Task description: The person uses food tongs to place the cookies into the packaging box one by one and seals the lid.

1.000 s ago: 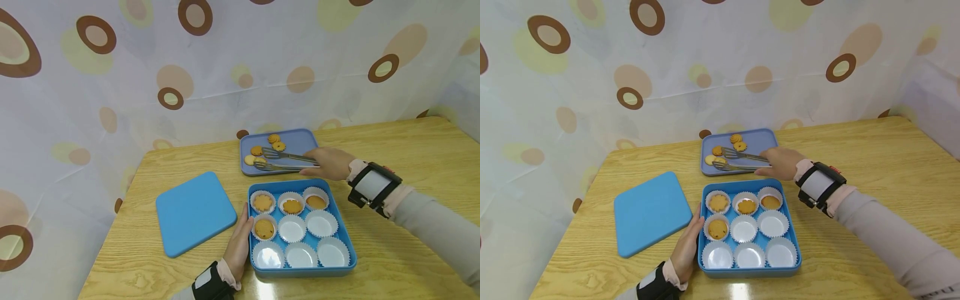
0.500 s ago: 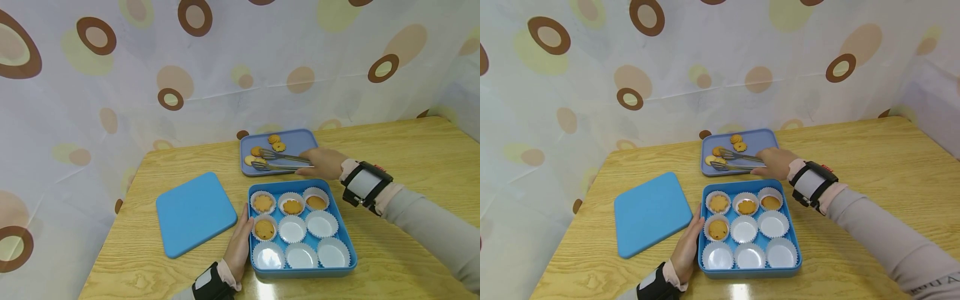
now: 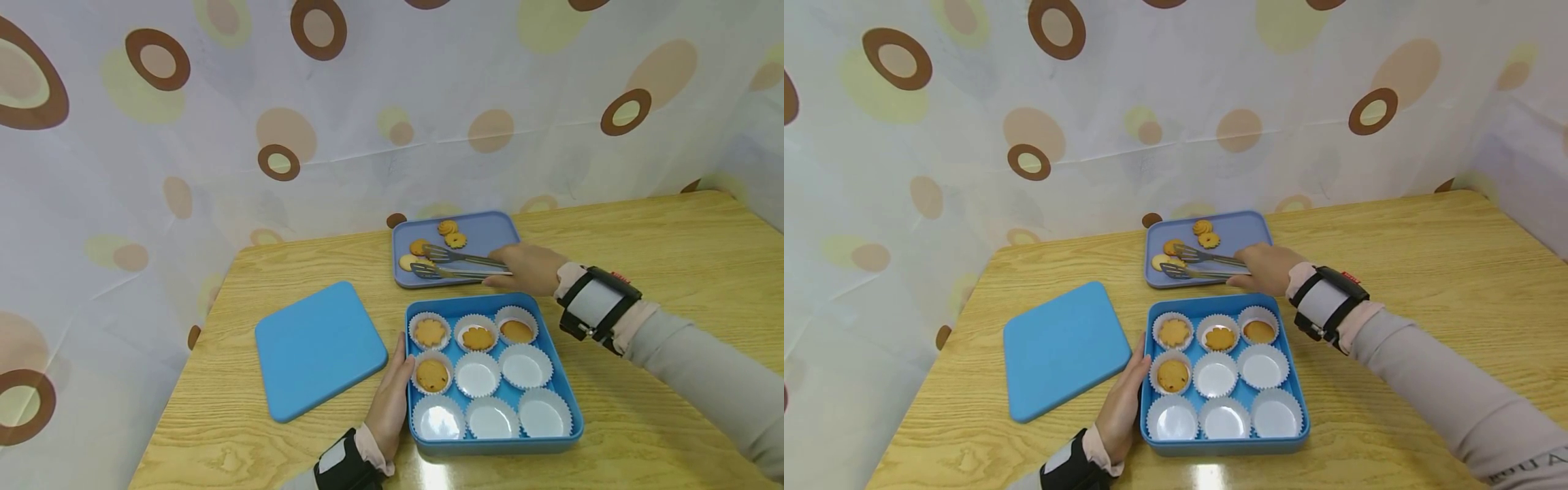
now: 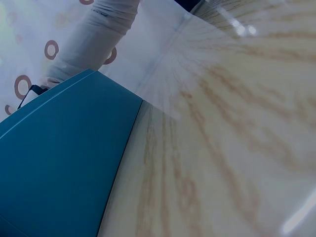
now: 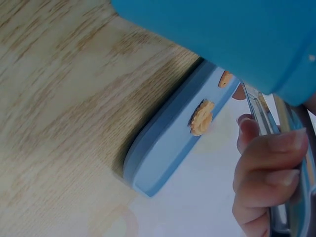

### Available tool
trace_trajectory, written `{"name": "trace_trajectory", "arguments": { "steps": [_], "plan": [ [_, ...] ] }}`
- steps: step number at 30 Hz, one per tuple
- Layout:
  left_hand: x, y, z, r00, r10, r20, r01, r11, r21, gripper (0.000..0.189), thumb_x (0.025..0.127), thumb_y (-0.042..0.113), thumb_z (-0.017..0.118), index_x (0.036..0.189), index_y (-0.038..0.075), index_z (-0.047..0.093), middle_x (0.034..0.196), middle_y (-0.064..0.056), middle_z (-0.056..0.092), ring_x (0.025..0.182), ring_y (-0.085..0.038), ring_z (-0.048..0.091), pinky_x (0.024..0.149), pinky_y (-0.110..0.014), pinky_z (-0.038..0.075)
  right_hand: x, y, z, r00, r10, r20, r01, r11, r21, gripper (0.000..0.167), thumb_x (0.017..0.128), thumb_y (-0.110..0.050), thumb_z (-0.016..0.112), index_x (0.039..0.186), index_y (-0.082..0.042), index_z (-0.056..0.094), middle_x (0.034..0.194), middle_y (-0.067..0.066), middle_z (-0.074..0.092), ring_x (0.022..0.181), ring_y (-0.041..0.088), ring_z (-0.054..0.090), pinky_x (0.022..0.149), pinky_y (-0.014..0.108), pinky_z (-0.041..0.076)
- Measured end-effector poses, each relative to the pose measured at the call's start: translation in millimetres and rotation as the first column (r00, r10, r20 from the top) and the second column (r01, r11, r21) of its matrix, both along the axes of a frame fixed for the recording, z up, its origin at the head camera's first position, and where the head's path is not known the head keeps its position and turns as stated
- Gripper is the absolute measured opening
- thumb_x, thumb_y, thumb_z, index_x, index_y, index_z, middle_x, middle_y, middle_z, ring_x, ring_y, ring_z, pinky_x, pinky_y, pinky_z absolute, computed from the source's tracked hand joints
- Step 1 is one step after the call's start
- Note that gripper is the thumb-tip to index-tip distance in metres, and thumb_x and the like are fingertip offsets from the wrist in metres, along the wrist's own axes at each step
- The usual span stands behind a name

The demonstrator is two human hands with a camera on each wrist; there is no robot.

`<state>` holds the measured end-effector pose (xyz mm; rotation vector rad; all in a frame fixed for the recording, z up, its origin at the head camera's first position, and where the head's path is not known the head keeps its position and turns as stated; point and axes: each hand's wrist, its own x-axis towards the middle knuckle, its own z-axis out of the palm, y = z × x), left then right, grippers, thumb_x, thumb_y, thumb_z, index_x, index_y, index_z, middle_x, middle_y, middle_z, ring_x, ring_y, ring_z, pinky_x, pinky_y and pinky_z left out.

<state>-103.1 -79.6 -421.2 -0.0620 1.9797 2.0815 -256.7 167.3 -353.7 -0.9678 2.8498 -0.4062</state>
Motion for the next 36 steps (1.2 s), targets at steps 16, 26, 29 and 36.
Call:
{"name": "trace_trajectory", "arguments": {
  "steps": [16, 26, 29, 36],
  "plan": [
    [1.0, -0.3, 0.0, 1.0, 0.008, -0.001, -0.008, 1.0, 0.001, 0.061, 0.106, 0.03, 0.033, 0.157, 0.01, 0.005, 0.163, -0.009, 0.0, 0.149, -0.029, -0.007, 0.119, -0.053, -0.002, 6.4, 12, 0.2, 0.999, 0.002, -0.043, -0.006, 0.997, -0.079, 0.037, 0.093, -0.026, 0.066, 0.114, 0.005, 0.065, 0.103, 0.017, 0.07, 0.09, 0.029, 0.067, 0.079, 0.046, 0.055],
    [2.3, 0.0, 1.8, 1.0, 0.01, -0.008, -0.01, 1.0, 0.001, 0.061, 0.106, 0.031, 0.033, 0.157, 0.01, 0.006, 0.163, -0.01, 0.0, 0.149, -0.03, -0.006, 0.118, -0.054, -0.002, 26.2, 28, 13.5, 0.996, -0.033, -0.08, 0.025, 0.995, -0.093, 0.045, 0.093, -0.028, 0.066, 0.122, 0.007, 0.062, 0.115, 0.023, 0.066, 0.101, 0.036, 0.065, 0.085, 0.051, 0.054],
    [2.8, 0.0, 2.4, 1.0, 0.007, -0.011, -0.006, 1.0, 0.003, 0.061, 0.106, 0.031, 0.032, 0.157, 0.01, 0.005, 0.163, -0.01, 0.0, 0.149, -0.03, -0.007, 0.118, -0.054, -0.003, 32.1, 35, 17.9, 0.994, -0.032, -0.108, 0.021, 0.995, -0.101, 0.046, 0.093, -0.029, 0.066, 0.122, 0.007, 0.062, 0.114, 0.022, 0.067, 0.098, 0.031, 0.066, 0.083, 0.049, 0.055],
    [3.1, -0.1, 2.2, 1.0, 0.007, -0.001, -0.007, 1.0, -0.004, 0.06, 0.107, 0.03, 0.032, 0.157, 0.01, 0.005, 0.163, -0.009, 0.0, 0.149, -0.029, -0.006, 0.118, -0.054, -0.002, 46.2, 50, 27.5, 0.991, -0.043, -0.126, 0.029, 0.994, -0.106, 0.047, 0.093, -0.029, 0.067, 0.124, 0.005, 0.062, 0.113, 0.018, 0.068, 0.092, 0.024, 0.065, 0.078, 0.046, 0.056]
  ]
}}
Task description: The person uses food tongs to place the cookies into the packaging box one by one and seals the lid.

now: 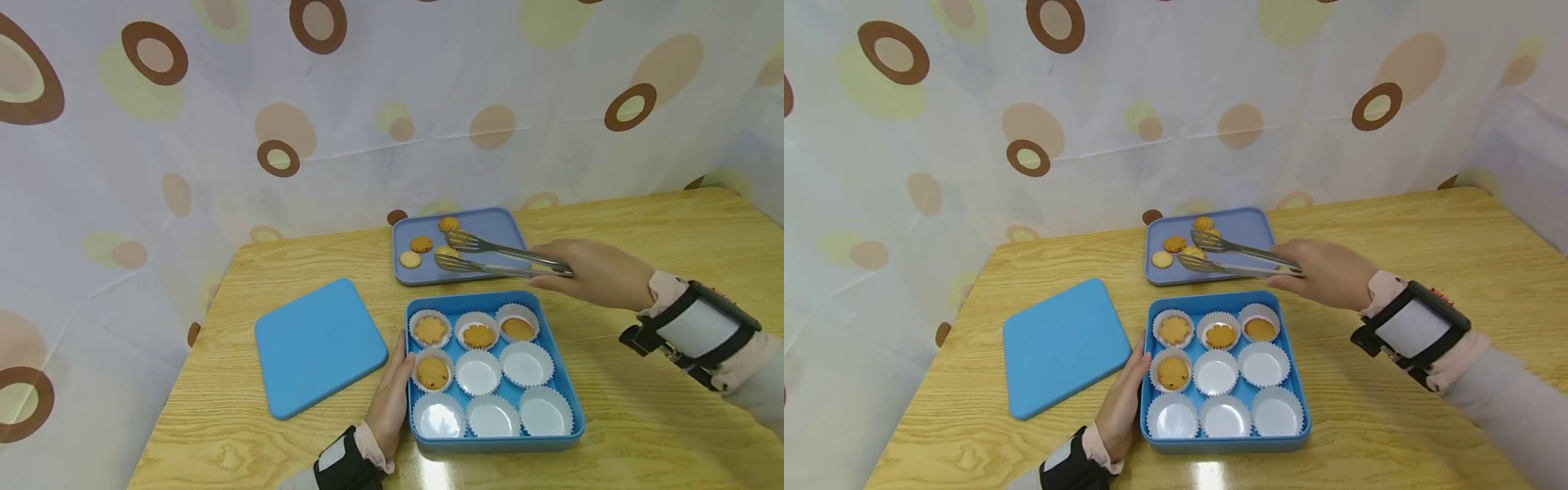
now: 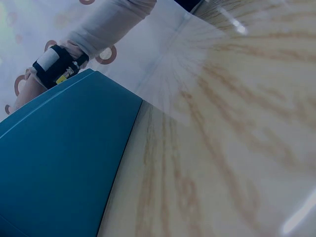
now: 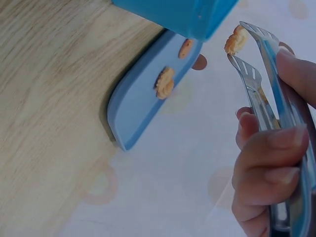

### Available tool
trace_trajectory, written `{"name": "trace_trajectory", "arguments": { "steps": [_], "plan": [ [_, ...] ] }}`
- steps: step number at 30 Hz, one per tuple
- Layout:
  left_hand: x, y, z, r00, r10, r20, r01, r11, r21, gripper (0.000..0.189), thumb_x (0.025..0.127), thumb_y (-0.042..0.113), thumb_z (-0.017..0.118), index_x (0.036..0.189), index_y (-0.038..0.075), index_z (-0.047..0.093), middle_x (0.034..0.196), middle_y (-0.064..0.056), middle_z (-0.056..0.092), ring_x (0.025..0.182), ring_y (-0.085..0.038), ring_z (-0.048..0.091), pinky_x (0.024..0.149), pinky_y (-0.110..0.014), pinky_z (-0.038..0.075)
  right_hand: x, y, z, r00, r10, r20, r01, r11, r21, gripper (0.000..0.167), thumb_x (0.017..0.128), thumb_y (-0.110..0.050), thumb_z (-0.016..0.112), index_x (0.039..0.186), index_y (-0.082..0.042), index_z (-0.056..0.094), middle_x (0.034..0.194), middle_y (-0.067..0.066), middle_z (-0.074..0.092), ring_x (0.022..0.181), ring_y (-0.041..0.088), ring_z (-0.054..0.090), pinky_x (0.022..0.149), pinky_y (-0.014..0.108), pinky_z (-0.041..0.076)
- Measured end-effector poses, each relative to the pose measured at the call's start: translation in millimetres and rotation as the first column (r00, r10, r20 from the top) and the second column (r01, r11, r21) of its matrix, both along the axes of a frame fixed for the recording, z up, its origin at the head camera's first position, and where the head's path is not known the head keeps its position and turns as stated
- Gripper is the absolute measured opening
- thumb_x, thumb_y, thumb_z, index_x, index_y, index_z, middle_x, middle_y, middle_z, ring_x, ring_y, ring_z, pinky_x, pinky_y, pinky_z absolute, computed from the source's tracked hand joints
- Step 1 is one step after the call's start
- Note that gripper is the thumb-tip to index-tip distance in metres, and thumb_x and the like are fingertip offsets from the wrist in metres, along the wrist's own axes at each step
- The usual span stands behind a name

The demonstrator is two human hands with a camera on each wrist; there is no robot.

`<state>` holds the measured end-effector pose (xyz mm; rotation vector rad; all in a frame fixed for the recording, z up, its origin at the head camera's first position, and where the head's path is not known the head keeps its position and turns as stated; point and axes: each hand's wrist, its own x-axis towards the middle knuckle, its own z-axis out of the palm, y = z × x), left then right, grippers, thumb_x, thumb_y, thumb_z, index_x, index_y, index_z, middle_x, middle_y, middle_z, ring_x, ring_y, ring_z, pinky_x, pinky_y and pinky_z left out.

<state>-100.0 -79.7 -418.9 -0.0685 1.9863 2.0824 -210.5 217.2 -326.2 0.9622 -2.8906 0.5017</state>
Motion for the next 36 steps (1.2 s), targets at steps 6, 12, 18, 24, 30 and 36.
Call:
{"name": "trace_trajectory", "arguments": {
  "steps": [6, 12, 18, 24, 30, 36],
  "plan": [
    [-0.5, -0.5, 0.7, 1.0, -0.003, 0.004, 0.003, 1.0, 0.004, 0.061, 0.106, 0.031, 0.032, 0.157, 0.01, 0.005, 0.163, -0.01, -0.001, 0.149, -0.029, -0.007, 0.118, -0.054, -0.003, 11.9, 9, 5.6, 1.0, -0.029, -0.009, 0.029, 0.999, 0.032, 0.05, 0.091, -0.032, 0.068, 0.124, 0.005, 0.061, 0.104, 0.012, 0.068, 0.075, 0.013, 0.055, 0.065, 0.032, 0.05],
    [0.2, -0.5, 0.8, 1.0, -0.004, 0.001, 0.004, 1.0, 0.006, 0.062, 0.106, 0.032, 0.032, 0.157, 0.01, 0.004, 0.163, -0.01, -0.001, 0.149, -0.03, -0.007, 0.118, -0.054, -0.003, 24.8, 12, 8.6, 0.999, -0.039, -0.033, 0.041, 0.997, 0.063, 0.047, 0.09, -0.033, 0.069, 0.121, 0.002, 0.064, 0.087, 0.0, 0.063, 0.066, 0.007, 0.049, 0.058, 0.025, 0.042],
    [0.3, -0.6, 0.0, 1.0, -0.006, 0.008, 0.006, 1.0, 0.008, 0.061, 0.106, 0.031, 0.032, 0.157, 0.011, 0.004, 0.163, -0.009, -0.001, 0.149, -0.029, -0.007, 0.118, -0.054, -0.002, 38.2, 17, 12.3, 0.998, -0.044, -0.037, 0.047, 0.996, 0.081, 0.047, 0.089, -0.036, 0.069, 0.121, -0.001, 0.065, 0.083, -0.006, 0.06, 0.064, 0.004, 0.047, 0.055, 0.022, 0.04],
    [0.0, -0.1, 0.8, 1.0, -0.007, 0.006, 0.006, 1.0, 0.008, 0.062, 0.106, 0.032, 0.032, 0.157, 0.011, 0.004, 0.163, -0.01, -0.001, 0.149, -0.03, -0.008, 0.118, -0.055, -0.003, 50.9, 20, 13.5, 0.997, -0.044, -0.056, 0.05, 0.994, 0.101, 0.043, 0.089, -0.04, 0.069, 0.118, -0.008, 0.067, 0.08, -0.011, 0.057, 0.062, -0.001, 0.044, 0.054, 0.02, 0.039],
    [0.3, 0.6, 0.5, 1.0, 0.004, 0.005, -0.004, 1.0, -0.005, 0.061, 0.106, 0.031, 0.033, 0.157, 0.011, 0.006, 0.163, -0.009, 0.0, 0.149, -0.03, -0.007, 0.118, -0.055, -0.002, 60.7, 27, 11.4, 0.998, -0.035, -0.06, 0.042, 0.991, 0.129, 0.049, 0.088, -0.041, 0.069, 0.122, -0.006, 0.066, 0.098, -0.006, 0.066, 0.07, -0.001, 0.05, 0.058, 0.023, 0.046],
    [0.1, 0.8, 0.1, 1.0, 0.001, -0.007, -0.001, 1.0, -0.005, 0.061, 0.106, 0.03, 0.033, 0.157, 0.01, 0.005, 0.163, -0.01, -0.001, 0.149, -0.03, -0.007, 0.118, -0.054, -0.002, 67.8, 33, 10.0, 0.999, -0.035, 0.009, 0.033, 0.988, 0.153, 0.052, 0.088, -0.043, 0.069, 0.125, -0.006, 0.065, 0.108, -0.003, 0.068, 0.07, -0.003, 0.049, 0.057, 0.02, 0.043]
  ]
}}
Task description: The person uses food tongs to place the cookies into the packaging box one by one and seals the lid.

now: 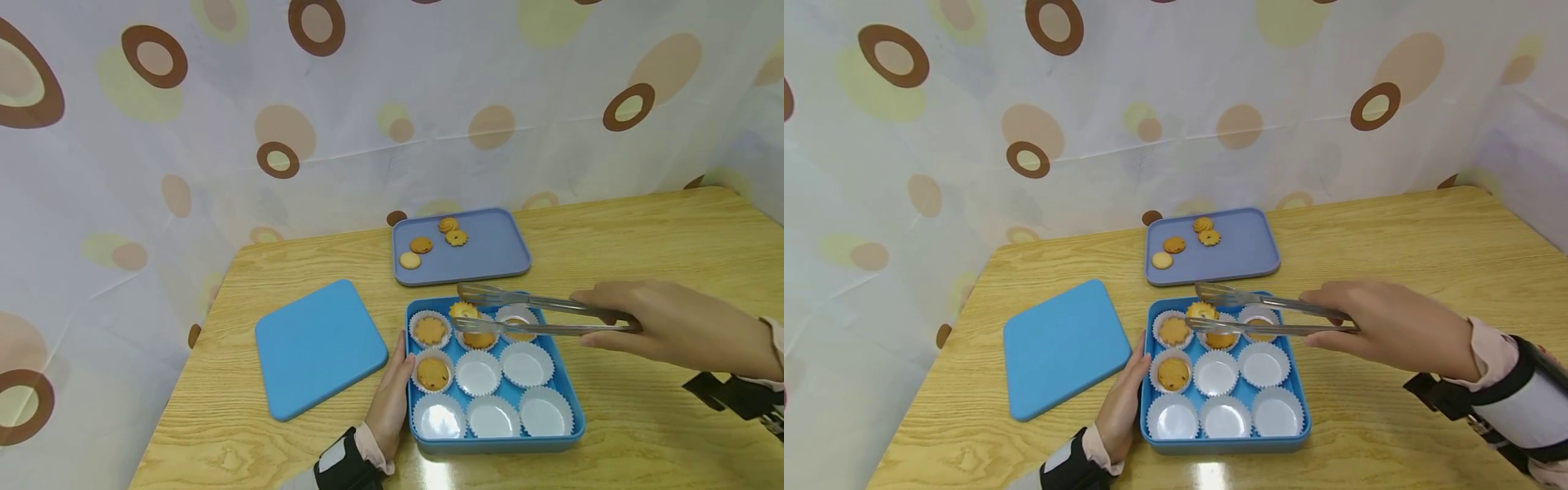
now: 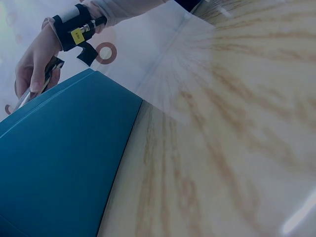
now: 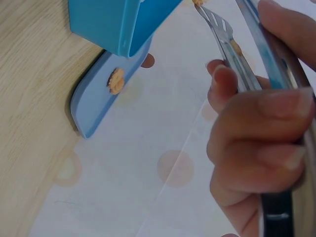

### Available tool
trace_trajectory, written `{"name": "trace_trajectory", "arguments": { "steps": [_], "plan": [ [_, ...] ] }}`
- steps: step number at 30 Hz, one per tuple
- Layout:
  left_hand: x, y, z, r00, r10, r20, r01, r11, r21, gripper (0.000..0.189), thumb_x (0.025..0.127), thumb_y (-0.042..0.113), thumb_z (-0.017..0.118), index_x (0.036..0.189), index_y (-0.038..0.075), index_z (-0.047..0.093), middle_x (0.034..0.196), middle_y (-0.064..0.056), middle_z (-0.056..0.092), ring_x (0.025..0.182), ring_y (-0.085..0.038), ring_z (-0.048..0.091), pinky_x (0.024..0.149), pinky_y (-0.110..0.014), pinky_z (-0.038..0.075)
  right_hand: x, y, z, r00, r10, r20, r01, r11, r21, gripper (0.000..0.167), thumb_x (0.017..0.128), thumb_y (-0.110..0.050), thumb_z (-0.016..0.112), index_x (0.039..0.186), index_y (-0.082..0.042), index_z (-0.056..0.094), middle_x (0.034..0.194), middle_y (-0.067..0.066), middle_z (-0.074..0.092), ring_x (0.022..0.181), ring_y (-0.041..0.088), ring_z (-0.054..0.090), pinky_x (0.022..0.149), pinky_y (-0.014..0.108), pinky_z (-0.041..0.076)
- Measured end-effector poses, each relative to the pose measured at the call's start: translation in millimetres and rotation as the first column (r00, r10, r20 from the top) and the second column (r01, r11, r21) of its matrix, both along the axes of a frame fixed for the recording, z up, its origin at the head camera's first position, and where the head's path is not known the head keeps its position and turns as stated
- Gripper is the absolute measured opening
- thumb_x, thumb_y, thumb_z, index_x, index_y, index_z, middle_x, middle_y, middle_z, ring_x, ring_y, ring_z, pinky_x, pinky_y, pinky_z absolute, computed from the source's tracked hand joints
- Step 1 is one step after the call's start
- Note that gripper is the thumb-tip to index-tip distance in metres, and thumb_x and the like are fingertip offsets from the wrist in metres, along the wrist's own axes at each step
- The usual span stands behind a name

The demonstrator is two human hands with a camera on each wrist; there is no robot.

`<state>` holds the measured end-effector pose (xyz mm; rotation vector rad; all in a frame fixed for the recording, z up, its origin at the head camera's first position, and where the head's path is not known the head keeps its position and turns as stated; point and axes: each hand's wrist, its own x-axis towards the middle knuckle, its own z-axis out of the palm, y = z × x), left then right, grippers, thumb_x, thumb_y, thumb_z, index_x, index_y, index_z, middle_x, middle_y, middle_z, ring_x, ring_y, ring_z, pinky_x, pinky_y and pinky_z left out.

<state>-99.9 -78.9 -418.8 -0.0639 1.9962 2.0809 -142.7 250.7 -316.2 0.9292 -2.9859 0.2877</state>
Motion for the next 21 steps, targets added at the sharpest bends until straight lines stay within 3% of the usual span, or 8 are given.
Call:
{"name": "trace_trajectory", "arguments": {
  "steps": [9, 18, 21],
  "plan": [
    [-0.4, -0.7, 0.3, 1.0, -0.008, -0.007, 0.008, 1.0, -0.001, 0.061, 0.107, 0.031, 0.031, 0.157, 0.009, 0.004, 0.163, -0.011, -0.002, 0.148, -0.03, -0.008, 0.118, -0.055, -0.002, 1.6, 6, -5.8, 0.992, 0.074, 0.102, -0.075, 0.997, 0.006, 0.05, 0.088, -0.045, 0.067, 0.119, -0.007, 0.068, 0.086, -0.014, 0.057, 0.061, -0.006, 0.041, 0.051, 0.017, 0.038],
    [-0.2, -1.1, 0.7, 1.0, -0.014, -0.008, 0.014, 1.0, 0.003, 0.061, 0.107, 0.03, 0.031, 0.157, 0.01, 0.003, 0.163, -0.011, -0.002, 0.148, -0.03, -0.008, 0.118, -0.055, -0.003, 3.7, 7, -14.0, 0.98, 0.11, 0.166, -0.114, 0.993, 0.017, 0.053, 0.087, -0.05, 0.065, 0.121, -0.008, 0.067, 0.099, -0.01, 0.064, 0.063, -0.007, 0.043, 0.052, 0.018, 0.04],
    [0.0, -0.8, 1.1, 1.0, -0.013, -0.003, 0.013, 1.0, 0.005, 0.061, 0.107, 0.031, 0.031, 0.157, 0.01, 0.004, 0.163, -0.011, -0.002, 0.148, -0.03, -0.008, 0.118, -0.055, -0.002, 3.8, 7, -16.5, 0.981, 0.12, 0.153, -0.127, 0.991, 0.032, 0.055, 0.087, -0.052, 0.064, 0.122, -0.009, 0.068, 0.109, -0.002, 0.068, 0.073, -0.004, 0.054, 0.057, 0.021, 0.046]
  ]
}}
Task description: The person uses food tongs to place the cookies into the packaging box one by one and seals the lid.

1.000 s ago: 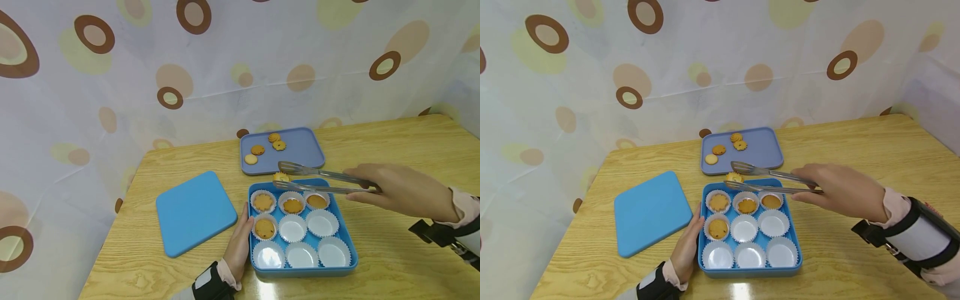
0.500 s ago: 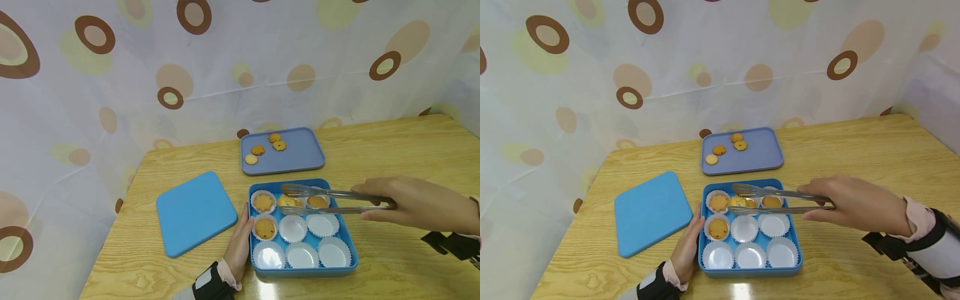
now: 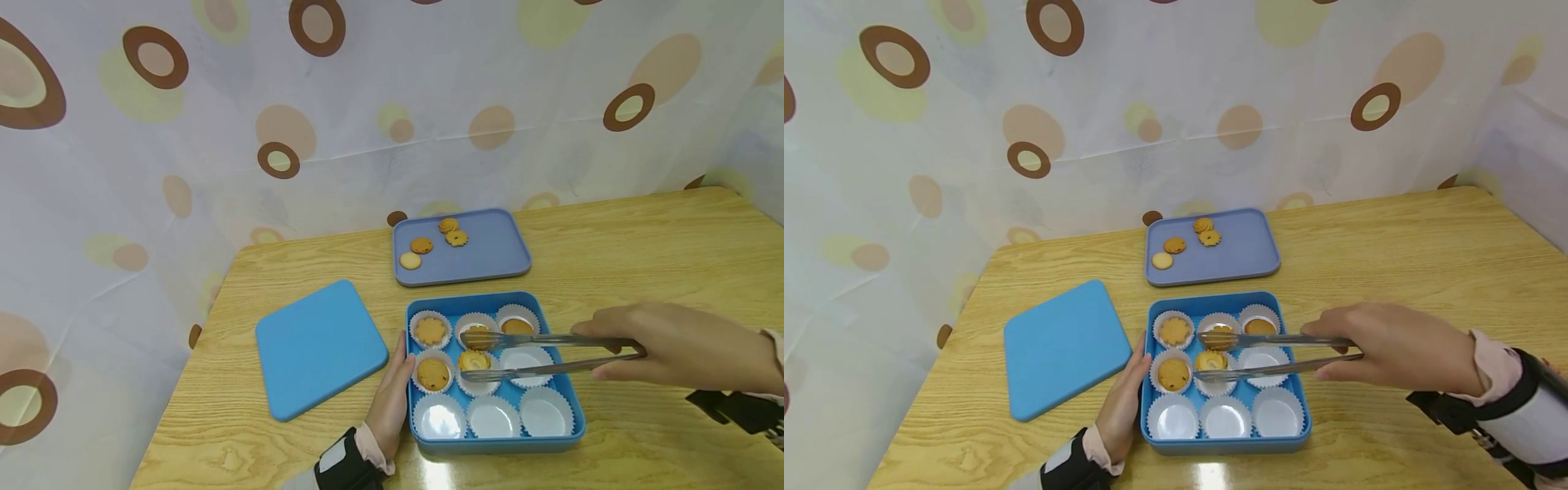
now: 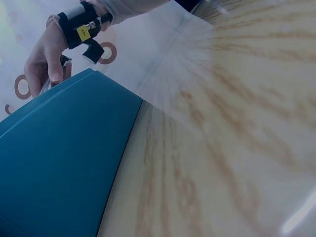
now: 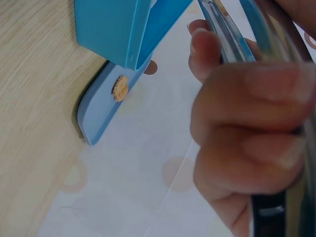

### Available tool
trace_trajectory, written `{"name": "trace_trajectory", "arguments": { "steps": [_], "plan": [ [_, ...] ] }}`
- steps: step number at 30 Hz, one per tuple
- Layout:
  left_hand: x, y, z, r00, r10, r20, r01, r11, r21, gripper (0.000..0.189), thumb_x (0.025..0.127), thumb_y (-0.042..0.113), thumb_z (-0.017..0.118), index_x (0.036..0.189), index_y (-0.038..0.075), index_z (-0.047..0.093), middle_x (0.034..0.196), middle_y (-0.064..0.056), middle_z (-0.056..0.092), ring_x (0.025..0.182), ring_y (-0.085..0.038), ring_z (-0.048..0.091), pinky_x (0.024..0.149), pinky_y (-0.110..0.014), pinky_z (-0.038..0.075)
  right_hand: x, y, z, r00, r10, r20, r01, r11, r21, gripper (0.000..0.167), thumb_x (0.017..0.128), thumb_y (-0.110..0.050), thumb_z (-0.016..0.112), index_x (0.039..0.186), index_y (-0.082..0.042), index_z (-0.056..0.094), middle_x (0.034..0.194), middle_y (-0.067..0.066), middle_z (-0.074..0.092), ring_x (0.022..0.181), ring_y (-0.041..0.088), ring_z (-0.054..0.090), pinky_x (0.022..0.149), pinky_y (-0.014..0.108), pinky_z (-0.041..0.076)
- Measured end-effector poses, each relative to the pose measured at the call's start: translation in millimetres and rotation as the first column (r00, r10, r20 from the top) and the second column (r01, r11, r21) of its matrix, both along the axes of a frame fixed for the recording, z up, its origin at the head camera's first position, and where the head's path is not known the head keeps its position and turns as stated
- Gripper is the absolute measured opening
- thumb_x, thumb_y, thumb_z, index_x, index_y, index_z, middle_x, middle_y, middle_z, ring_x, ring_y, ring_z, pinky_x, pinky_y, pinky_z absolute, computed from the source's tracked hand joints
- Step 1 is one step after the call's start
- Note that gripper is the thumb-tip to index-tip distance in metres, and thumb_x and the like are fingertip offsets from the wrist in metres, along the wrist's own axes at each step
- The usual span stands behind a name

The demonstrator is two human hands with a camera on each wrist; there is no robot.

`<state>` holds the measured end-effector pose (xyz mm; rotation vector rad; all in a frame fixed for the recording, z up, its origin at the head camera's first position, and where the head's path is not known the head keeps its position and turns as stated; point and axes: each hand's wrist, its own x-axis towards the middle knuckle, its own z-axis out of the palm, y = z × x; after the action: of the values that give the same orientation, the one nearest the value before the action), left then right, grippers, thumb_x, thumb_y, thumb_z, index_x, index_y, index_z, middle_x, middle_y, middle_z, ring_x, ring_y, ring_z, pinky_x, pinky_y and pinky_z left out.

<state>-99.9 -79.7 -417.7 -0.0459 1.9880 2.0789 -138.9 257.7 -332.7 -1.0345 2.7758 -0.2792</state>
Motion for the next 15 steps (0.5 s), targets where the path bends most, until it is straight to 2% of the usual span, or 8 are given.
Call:
{"name": "trace_trajectory", "arguments": {
  "steps": [3, 6, 10, 15],
  "plan": [
    [0.1, 0.4, 0.3, 1.0, 0.004, 0.007, -0.004, 1.0, -0.002, 0.06, 0.107, 0.031, 0.032, 0.157, 0.01, 0.005, 0.163, -0.01, -0.001, 0.149, -0.03, -0.007, 0.118, -0.055, -0.002, -0.7, -0.7, -2.3, 1.0, -0.004, -0.01, 0.004, 1.0, 0.014, 0.057, 0.086, -0.055, 0.063, 0.122, -0.011, 0.068, 0.116, 0.004, 0.068, 0.09, 0.012, 0.066, 0.066, 0.029, 0.054],
    [-0.1, 0.7, 0.5, 1.0, 0.006, 0.008, -0.006, 1.0, -0.003, 0.06, 0.107, 0.03, 0.031, 0.157, 0.01, 0.005, 0.163, -0.01, -0.001, 0.149, -0.03, -0.007, 0.118, -0.055, -0.002, -1.6, -1.2, -4.4, 1.0, 0.004, -0.022, -0.004, 1.0, 0.009, 0.056, 0.086, -0.055, 0.063, 0.121, -0.012, 0.068, 0.118, 0.007, 0.068, 0.103, 0.029, 0.067, 0.071, 0.034, 0.056],
    [-0.8, 0.4, 0.4, 1.0, 0.003, 0.006, -0.003, 1.0, -0.004, 0.06, 0.107, 0.03, 0.031, 0.157, 0.01, 0.004, 0.163, -0.011, -0.002, 0.148, -0.03, -0.008, 0.118, -0.055, -0.002, -2.5, -2.0, -6.1, 0.999, 0.014, -0.037, -0.014, 1.0, 0.016, 0.057, 0.085, -0.056, 0.062, 0.122, -0.013, 0.068, 0.12, 0.01, 0.067, 0.106, 0.032, 0.066, 0.072, 0.035, 0.056],
    [-0.9, 0.3, 0.4, 1.0, 0.003, 0.004, -0.003, 1.0, -0.007, 0.06, 0.107, 0.03, 0.03, 0.157, 0.01, 0.004, 0.163, -0.011, -0.002, 0.148, -0.03, -0.008, 0.118, -0.055, -0.002, -3.5, -2.7, -6.8, 1.0, 0.0, -0.013, 0.0, 1.0, 0.024, 0.059, 0.085, -0.058, 0.062, 0.123, -0.012, 0.067, 0.121, 0.013, 0.066, 0.102, 0.028, 0.067, 0.067, 0.031, 0.054]
  ]
}}
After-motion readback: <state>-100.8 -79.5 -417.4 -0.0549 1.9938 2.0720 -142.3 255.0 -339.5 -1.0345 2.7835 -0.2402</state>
